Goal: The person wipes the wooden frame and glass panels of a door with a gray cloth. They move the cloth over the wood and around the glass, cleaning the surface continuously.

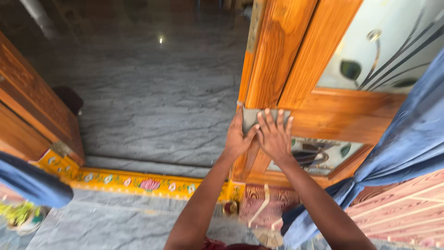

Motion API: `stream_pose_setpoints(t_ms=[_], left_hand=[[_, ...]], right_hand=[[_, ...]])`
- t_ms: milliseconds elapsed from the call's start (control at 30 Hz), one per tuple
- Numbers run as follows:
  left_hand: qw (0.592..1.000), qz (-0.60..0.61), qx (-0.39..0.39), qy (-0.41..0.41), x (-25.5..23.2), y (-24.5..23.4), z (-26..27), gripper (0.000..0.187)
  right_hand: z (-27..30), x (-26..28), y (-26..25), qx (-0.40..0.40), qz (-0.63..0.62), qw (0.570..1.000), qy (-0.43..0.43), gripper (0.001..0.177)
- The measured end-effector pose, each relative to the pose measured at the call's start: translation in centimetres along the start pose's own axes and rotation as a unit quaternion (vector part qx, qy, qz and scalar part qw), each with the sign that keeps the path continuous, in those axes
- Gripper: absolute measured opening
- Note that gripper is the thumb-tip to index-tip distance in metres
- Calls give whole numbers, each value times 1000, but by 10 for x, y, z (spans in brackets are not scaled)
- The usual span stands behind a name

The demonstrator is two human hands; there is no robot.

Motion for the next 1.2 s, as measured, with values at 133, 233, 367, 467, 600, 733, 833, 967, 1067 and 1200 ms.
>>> stream_pose_setpoints(t_ms=[133,233,367,467,600,733,833,967,1067,1200], left_hand=[[993,21,-22,116,-80,-48,-64,81],[984,11,-9,180,-122,-81,-100,78],[973,52,33,222,-137,-102,-132,76],[963,83,76,244,-133,-95,-140,84],[958,62,149,237,-120,-91,-134,92],[935,77,190,290,-118,-91,-148,98],[933,59,169,310,-119,-87,-157,100],[932,47,121,339,-155,-93,-199,99],[933,37,89,347,-198,-109,-240,95],[931,47,81,352,-250,-137,-294,93]], right_hand=[[-80,17,-90,-99,-12,995,14,67],[-132,33,-151,-175,8,984,35,67],[-157,45,-194,-212,91,965,122,61],[-157,53,-193,-274,131,945,120,53],[-151,52,-168,-251,98,946,181,61],[-148,58,-141,-245,4,946,210,74],[-144,65,-140,-254,-26,944,207,75],[-186,63,-187,-250,-22,950,185,73],[-229,61,-245,-273,-24,955,110,79],[-282,44,-311,-278,-6,955,106,61]])
Point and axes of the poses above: each hand's wrist, its own z-axis away from the middle knuckle, its own y-axis out of the palm, x = y × z, the point moved 5 cm from there along -z, towards the middle knuckle, and after that the axes turned 11 degrees about -z, right-handed, at the moved point
